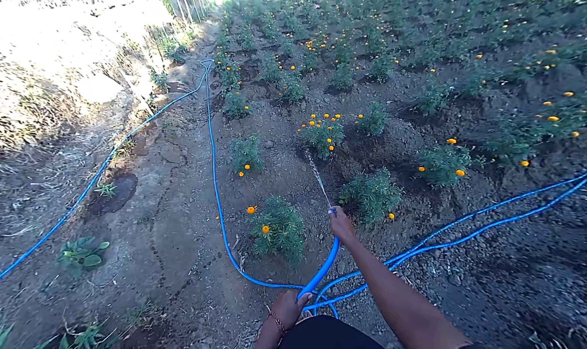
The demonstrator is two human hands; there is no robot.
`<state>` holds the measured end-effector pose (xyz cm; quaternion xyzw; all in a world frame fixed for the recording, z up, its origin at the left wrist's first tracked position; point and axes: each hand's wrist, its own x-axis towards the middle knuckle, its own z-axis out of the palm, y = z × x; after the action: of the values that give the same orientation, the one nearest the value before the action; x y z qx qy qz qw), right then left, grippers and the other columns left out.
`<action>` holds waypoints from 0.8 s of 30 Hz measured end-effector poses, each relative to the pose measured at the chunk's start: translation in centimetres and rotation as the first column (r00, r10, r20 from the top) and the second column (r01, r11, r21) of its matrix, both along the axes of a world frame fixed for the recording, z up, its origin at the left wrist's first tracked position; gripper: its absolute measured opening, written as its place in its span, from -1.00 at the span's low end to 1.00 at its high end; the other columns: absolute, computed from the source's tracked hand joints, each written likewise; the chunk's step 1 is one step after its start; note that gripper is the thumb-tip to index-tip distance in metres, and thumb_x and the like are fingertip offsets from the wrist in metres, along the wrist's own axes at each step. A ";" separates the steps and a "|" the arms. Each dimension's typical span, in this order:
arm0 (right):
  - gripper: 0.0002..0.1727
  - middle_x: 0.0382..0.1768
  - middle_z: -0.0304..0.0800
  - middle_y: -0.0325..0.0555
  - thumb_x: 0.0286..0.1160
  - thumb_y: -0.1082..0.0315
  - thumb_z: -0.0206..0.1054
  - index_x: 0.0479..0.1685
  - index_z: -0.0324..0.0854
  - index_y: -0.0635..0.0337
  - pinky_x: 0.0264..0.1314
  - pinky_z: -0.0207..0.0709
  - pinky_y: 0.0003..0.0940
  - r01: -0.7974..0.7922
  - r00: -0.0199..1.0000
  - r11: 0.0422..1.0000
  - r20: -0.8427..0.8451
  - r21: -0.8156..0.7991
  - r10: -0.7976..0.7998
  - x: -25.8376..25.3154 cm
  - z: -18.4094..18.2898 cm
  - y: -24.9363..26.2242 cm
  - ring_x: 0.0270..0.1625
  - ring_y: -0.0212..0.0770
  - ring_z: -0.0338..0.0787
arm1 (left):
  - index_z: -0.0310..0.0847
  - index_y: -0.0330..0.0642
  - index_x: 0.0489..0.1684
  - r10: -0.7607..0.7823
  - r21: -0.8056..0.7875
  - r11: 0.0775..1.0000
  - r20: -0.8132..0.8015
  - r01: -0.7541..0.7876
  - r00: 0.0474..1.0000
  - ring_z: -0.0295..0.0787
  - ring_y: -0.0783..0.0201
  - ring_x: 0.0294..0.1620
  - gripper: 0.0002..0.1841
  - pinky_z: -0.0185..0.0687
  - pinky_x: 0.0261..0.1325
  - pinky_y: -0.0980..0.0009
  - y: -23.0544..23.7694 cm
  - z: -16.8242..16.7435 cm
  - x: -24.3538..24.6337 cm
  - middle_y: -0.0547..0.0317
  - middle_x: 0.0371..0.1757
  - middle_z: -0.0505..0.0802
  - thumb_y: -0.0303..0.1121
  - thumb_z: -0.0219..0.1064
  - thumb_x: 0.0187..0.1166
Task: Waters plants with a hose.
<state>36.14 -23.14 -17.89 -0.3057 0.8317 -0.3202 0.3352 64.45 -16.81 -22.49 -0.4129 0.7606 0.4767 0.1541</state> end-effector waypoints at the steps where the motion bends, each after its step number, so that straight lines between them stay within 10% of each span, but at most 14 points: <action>1: -0.58 0.05 0.77 0.25 0.93 0.19 -0.07 0.57 0.44 0.13 0.11 0.59 0.14 -0.001 1.000 1.000 0.003 -0.003 0.001 0.0 0.0 0.0 0.00 0.17 0.79 | 0.68 -0.42 -0.22 0.001 -0.002 1.000 -0.006 -0.001 1.000 0.76 -0.18 -0.14 -0.24 0.58 0.08 -0.20 0.0 -0.1 0.0 -0.26 -0.27 0.78 0.22 -0.11 0.82; 24: -0.58 -0.06 0.77 0.19 0.92 0.16 -0.06 0.54 0.46 0.11 0.01 0.60 0.10 -0.008 1.000 0.999 0.012 -0.037 0.008 0.3 -0.1 -0.1 -0.13 0.11 0.78 | 0.67 -0.41 -0.26 0.024 0.003 1.000 -0.006 -0.024 1.000 0.75 -0.15 -0.17 -0.24 0.58 0.06 -0.18 0.2 0.0 0.3 -0.24 -0.30 0.76 0.23 -0.09 0.81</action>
<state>36.44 -23.24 -17.96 -0.3132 0.8222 -0.3360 0.3360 64.75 -16.63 -22.52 -0.4201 0.7554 0.4810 0.1466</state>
